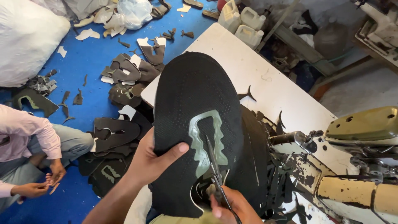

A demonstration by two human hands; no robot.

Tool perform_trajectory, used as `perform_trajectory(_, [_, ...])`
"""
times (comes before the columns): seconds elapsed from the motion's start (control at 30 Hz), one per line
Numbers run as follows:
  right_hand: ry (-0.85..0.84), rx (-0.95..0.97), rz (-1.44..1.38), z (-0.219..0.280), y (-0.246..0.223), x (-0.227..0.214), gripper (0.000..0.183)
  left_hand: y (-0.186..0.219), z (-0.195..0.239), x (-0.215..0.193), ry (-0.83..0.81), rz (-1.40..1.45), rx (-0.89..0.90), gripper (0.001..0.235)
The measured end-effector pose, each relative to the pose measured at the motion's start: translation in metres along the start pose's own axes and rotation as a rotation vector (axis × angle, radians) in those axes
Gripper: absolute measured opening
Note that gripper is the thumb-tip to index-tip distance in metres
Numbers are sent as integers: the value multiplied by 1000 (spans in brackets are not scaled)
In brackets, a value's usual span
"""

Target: The person trims excess material from black fabric shoe upper components using scissors.

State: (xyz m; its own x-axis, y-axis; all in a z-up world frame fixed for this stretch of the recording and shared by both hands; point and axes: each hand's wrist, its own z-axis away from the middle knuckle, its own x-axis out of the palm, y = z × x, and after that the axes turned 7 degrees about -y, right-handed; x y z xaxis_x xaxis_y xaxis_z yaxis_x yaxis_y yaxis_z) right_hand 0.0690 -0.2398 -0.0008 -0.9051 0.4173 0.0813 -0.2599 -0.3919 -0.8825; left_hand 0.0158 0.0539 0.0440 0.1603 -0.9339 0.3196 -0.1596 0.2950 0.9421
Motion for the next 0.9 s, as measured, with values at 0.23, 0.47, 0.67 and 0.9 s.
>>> perform_trajectory(0.23, [-44, 47, 12, 7, -23, 12, 57, -4, 3, -3, -51, -25, -15, 31])
perform_trajectory(0.47, [26, 5, 8, -3, 11, 9, 33, 11, 2, -5, -58, 8, 3, 33])
perform_trajectory(0.67, [25, -66, -43, 1, 11, 12, 33, 14, 6, -4, -37, -30, -10, 31])
perform_trajectory(0.9, [-34, -233, 55, 2, -62, 24, 54, 8, 13, 0, -152, -194, -40, 29])
